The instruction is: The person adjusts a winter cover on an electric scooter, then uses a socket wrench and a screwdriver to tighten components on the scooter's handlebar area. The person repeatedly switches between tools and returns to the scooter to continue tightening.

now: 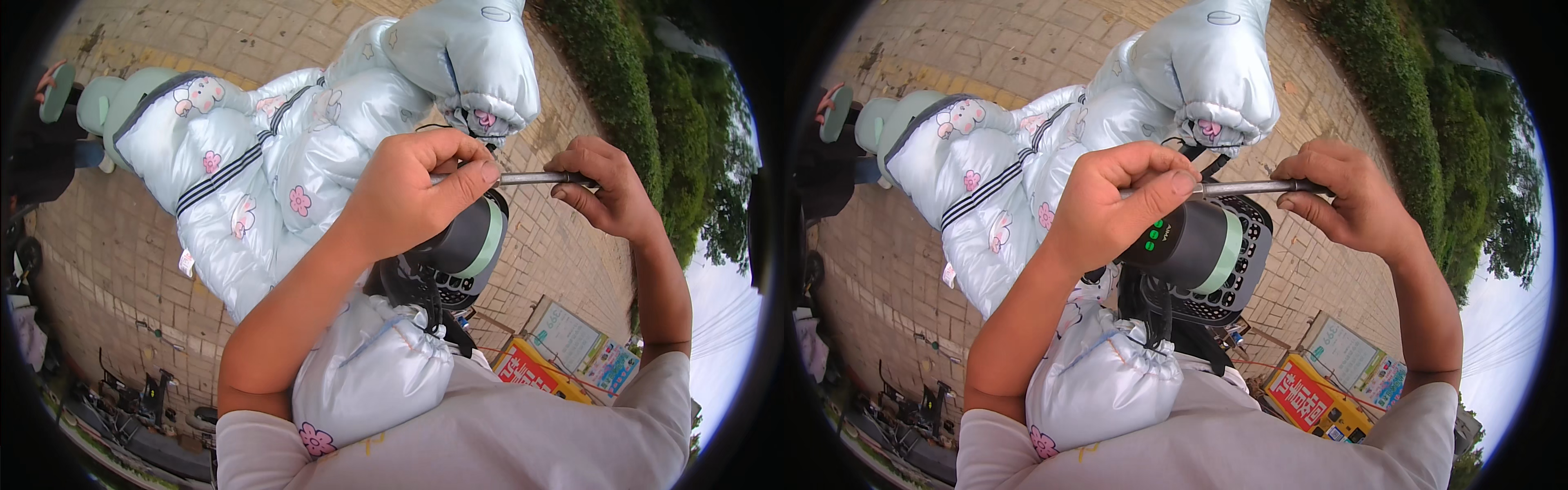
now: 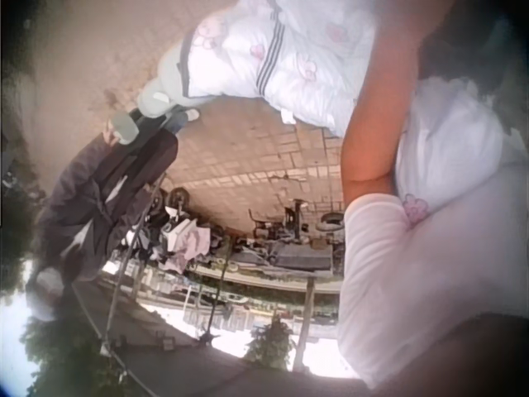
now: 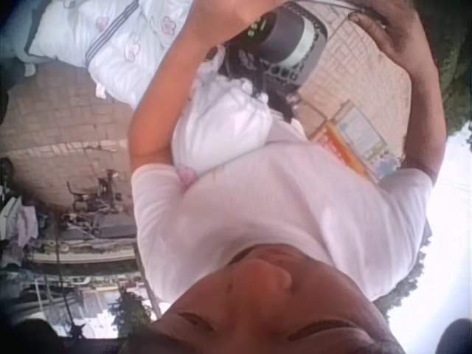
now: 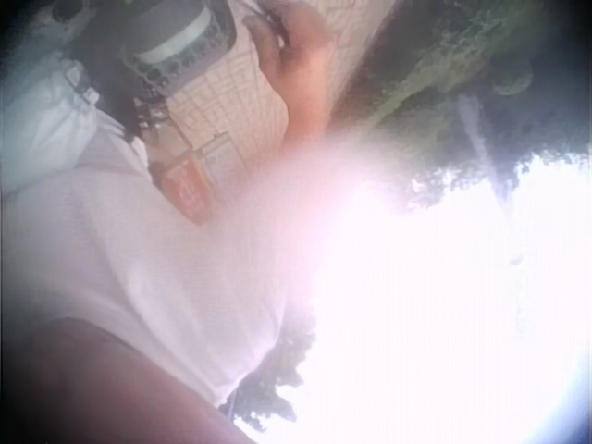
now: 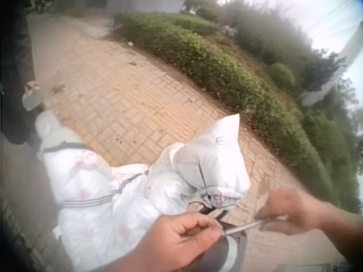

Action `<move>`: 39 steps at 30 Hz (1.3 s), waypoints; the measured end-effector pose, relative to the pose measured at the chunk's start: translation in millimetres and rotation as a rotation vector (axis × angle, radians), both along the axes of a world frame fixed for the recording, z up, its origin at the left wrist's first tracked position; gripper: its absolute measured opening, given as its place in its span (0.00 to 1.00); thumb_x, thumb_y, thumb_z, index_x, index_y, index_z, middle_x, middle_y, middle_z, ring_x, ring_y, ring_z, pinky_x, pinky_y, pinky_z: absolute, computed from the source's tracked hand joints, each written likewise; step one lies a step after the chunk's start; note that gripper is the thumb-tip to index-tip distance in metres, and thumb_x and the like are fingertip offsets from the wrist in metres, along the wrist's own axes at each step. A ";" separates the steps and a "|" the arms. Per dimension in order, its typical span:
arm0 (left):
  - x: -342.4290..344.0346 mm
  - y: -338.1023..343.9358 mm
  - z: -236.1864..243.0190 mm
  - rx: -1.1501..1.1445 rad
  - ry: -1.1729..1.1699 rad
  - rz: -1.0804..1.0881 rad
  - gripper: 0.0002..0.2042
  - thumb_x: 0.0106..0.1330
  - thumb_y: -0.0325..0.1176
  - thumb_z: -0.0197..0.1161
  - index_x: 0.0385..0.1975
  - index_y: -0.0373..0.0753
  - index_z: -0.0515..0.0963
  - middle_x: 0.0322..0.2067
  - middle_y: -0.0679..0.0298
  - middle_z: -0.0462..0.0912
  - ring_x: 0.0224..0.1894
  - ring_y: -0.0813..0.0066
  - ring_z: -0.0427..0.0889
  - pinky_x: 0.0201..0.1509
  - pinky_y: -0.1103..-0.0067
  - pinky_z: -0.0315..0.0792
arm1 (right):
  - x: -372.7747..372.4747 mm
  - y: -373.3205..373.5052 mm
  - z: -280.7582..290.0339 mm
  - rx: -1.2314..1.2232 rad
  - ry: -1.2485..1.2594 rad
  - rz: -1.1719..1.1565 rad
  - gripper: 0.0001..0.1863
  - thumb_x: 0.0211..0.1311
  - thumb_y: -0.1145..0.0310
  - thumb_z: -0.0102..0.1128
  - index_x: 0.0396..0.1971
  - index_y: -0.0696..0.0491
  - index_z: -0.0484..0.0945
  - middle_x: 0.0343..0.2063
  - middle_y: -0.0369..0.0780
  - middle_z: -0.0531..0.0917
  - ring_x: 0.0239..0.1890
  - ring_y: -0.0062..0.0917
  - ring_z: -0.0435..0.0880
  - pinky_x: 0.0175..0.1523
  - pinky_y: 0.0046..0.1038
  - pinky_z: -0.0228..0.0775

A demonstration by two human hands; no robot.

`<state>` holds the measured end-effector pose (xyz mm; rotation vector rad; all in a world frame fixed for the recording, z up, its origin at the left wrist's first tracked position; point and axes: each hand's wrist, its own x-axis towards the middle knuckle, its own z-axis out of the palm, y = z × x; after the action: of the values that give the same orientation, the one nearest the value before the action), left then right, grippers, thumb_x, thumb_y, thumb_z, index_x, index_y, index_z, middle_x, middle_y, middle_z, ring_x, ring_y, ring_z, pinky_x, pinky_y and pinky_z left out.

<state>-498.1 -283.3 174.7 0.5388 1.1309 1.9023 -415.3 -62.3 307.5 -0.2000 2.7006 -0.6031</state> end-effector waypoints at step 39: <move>30.8 -31.8 -1.1 -0.011 -0.112 0.295 0.13 0.73 0.32 0.56 0.52 0.33 0.70 0.24 0.75 0.71 0.27 0.88 0.66 0.34 0.87 0.63 | -94.0 11.4 -32.1 -0.043 0.115 0.459 0.12 0.55 0.71 0.66 0.40 0.56 0.80 0.32 0.41 0.78 0.37 0.37 0.77 0.43 0.36 0.69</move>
<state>-467.3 -315.1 173.6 0.2648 1.1985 2.1465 -509.3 -50.9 275.4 -0.8595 2.6142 -0.5188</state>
